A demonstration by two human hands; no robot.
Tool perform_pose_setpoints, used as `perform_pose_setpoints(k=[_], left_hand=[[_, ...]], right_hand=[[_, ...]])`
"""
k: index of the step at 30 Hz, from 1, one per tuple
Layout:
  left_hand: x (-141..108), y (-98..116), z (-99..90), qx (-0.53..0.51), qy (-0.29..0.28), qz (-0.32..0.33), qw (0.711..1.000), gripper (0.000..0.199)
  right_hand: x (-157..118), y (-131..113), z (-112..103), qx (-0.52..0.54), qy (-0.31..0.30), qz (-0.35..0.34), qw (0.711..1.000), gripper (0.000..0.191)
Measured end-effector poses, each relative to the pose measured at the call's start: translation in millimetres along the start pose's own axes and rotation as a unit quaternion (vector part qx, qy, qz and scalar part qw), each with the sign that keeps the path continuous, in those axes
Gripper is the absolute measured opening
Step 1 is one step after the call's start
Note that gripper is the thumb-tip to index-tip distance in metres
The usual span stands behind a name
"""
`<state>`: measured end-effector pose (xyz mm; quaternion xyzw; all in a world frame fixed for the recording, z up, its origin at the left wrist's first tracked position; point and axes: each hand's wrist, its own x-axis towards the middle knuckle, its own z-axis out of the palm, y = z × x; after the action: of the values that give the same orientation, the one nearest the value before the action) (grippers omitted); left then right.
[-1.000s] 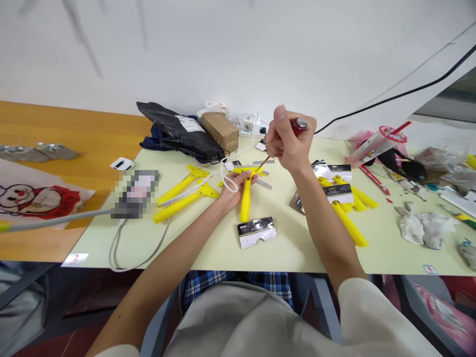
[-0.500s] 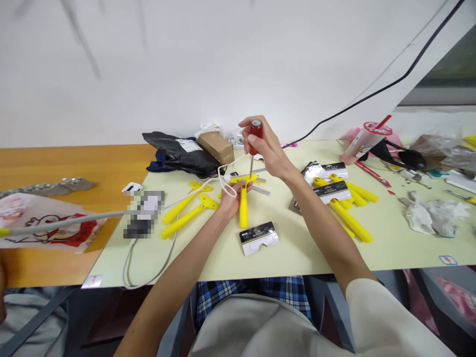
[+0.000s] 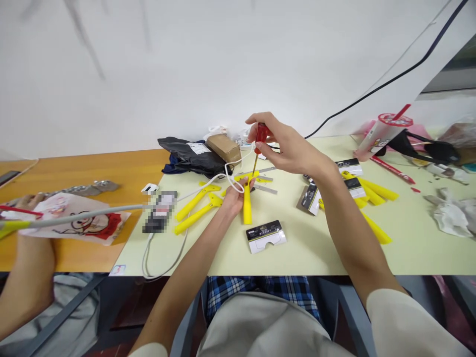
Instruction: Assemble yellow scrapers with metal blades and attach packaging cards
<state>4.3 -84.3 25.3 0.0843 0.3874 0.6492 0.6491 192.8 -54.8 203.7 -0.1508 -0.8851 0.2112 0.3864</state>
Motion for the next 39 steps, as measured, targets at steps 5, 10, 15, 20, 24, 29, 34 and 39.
perform_pose_setpoints(k=[5,10,15,20,24,29,34,39], left_hand=[[1,2,0.3,0.005,-0.013,0.004,1.0,0.021],[5,0,-2.7,-0.005,-0.032,0.002,0.999,0.021],[12,-2,-9.5,-0.018,-0.04,0.01,0.999,0.02],[13,-5,-9.8,-0.014,-0.044,0.027,0.999,0.023],[12,-8,-8.9,-0.018,-0.053,0.039,0.998,0.024],[12,-9,-8.8,-0.028,-0.053,0.053,0.997,0.023],[11,-9,-7.9,-0.029,-0.049,0.056,0.997,0.021],[12,-10,-8.2,-0.024,-0.034,0.056,0.998,0.021]], right_hand=[[0,-2,0,-0.037,0.008,0.008,0.999,0.039],[3,2,7,-0.096,0.034,-0.014,0.995,0.041],[3,-10,8,-0.061,-0.005,-0.01,0.998,0.049],[3,-9,9,-0.117,0.014,-0.014,0.993,0.031],[1,-9,7,-0.136,0.011,-0.006,0.991,0.028],[-3,-4,3,-0.107,-0.012,0.028,0.994,0.038],[-2,3,3,-0.129,0.005,0.026,0.991,0.034],[-3,-1,-2,-0.089,-0.014,0.037,0.995,0.033]])
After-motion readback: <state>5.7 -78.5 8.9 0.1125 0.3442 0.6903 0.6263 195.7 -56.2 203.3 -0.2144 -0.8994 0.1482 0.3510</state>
